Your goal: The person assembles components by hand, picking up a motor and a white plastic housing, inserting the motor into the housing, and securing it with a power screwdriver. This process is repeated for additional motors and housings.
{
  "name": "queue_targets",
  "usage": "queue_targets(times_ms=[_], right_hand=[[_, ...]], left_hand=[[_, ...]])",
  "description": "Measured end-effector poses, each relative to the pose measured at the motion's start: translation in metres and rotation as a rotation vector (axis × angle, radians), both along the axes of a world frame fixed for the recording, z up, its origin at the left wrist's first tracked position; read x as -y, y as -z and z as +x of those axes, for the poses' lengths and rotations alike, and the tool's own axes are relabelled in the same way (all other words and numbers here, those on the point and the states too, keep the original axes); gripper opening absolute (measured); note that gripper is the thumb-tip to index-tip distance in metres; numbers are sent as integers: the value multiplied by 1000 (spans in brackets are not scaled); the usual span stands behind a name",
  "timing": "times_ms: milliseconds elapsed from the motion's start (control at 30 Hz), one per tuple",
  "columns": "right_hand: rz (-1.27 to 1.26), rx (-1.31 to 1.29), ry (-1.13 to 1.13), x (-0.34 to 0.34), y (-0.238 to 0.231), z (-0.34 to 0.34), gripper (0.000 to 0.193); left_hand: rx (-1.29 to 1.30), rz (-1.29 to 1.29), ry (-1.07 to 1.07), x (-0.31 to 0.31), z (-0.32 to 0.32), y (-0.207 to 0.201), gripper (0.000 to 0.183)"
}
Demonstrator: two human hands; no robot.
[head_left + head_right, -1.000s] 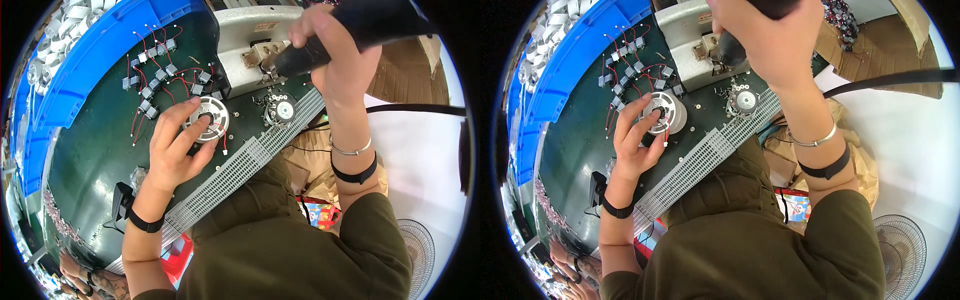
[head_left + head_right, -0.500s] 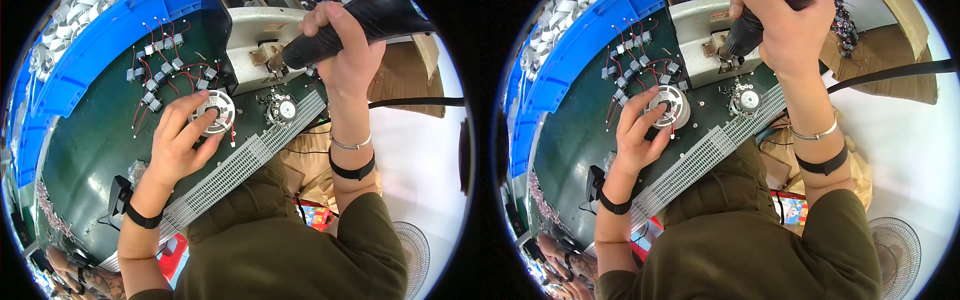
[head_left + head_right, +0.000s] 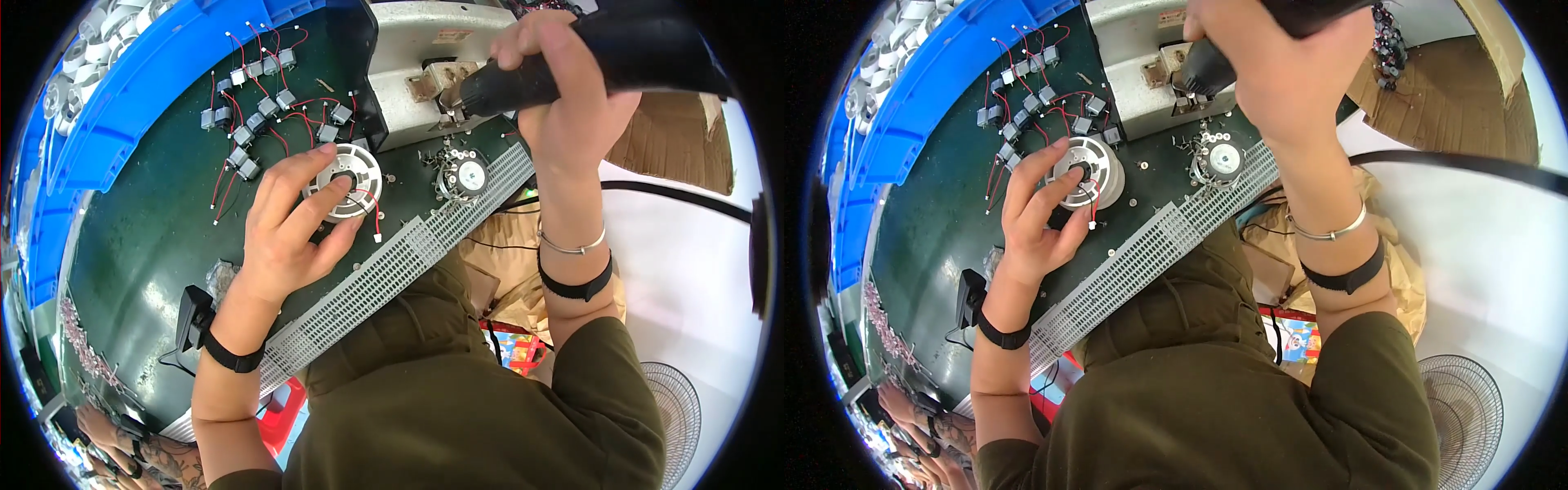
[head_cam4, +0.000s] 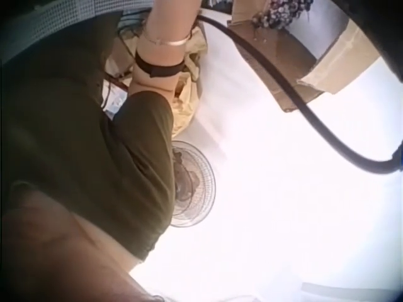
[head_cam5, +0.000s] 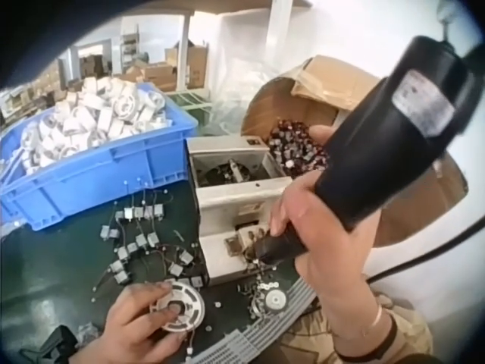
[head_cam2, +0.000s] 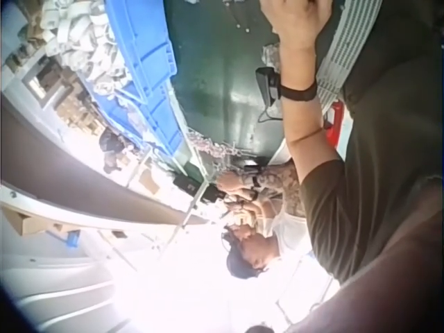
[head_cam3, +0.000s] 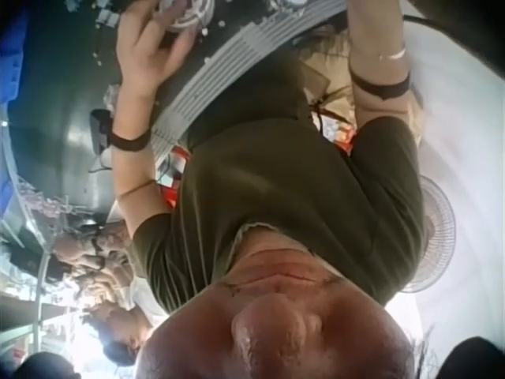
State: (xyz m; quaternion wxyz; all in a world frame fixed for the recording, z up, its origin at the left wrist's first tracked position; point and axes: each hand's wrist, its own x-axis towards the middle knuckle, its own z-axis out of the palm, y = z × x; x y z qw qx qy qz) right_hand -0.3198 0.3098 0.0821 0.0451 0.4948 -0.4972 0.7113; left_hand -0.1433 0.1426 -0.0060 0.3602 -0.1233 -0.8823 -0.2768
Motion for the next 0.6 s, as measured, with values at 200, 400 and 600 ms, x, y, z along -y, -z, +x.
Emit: queue_targets(times_ms=[200,400,600], right_hand=[[-88,182,195,13,-18,21,56],[-58,202,214,13,-13,20,57],[-44,240,227,17,-17,25,57]], left_hand=[[5,7,-1,1,2,3,38],[-5,6,0,2,1,3,37],[0,-1,-4,2,1,3,36]])
